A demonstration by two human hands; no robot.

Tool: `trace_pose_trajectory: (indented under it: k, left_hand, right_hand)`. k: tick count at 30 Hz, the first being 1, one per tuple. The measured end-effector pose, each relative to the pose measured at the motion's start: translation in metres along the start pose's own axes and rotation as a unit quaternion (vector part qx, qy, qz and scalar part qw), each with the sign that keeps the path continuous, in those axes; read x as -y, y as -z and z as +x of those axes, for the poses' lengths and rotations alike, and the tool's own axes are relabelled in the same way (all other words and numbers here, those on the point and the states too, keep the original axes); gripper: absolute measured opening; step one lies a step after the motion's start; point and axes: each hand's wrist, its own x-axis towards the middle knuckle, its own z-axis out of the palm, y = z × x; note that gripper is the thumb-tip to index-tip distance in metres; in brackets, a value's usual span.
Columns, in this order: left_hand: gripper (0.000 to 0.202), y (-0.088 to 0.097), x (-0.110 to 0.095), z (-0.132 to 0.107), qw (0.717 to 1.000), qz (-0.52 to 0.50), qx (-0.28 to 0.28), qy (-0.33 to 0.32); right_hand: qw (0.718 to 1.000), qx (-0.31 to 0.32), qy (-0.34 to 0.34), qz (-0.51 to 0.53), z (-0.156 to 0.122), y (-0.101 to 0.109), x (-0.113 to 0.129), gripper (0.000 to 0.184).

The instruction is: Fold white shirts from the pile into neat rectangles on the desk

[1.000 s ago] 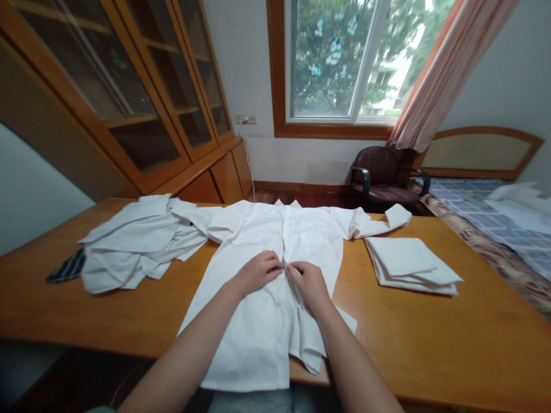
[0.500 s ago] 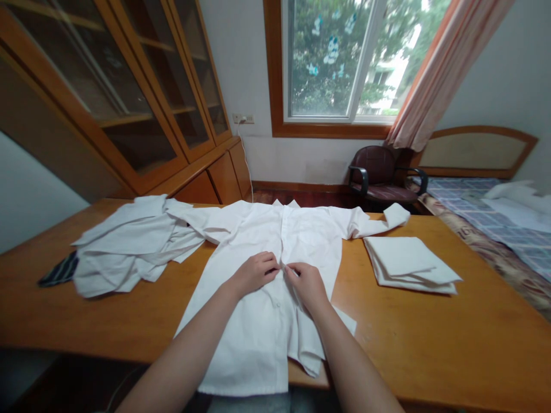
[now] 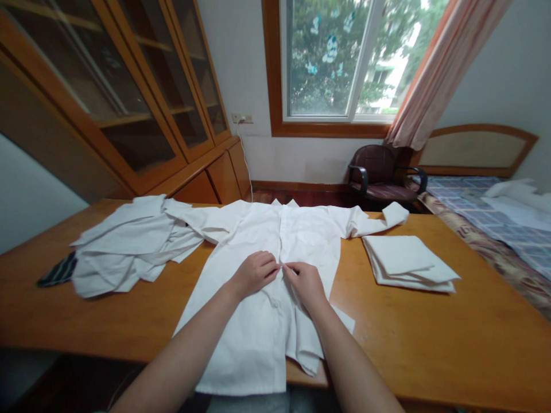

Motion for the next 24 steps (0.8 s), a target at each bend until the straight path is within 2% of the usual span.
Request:
trace_pose_trajectory:
  k: [10,24]
  left_hand:
    - [0.022,0.0015,-0.0018,0.0006,0.999,0.030,-0.028,-0.011]
    - [0.021,0.0005,-0.0016,-0.0002,0.998,0.050,-0.036,-0.027]
  right_hand:
    - [1.000,-0.002,-0.001,0.004,-0.0006,-0.0007,-0.0005,0.028]
    - [0.999,-0.018,-0.001,0.026,0.0000,-0.0023,-0.0042,0.027]
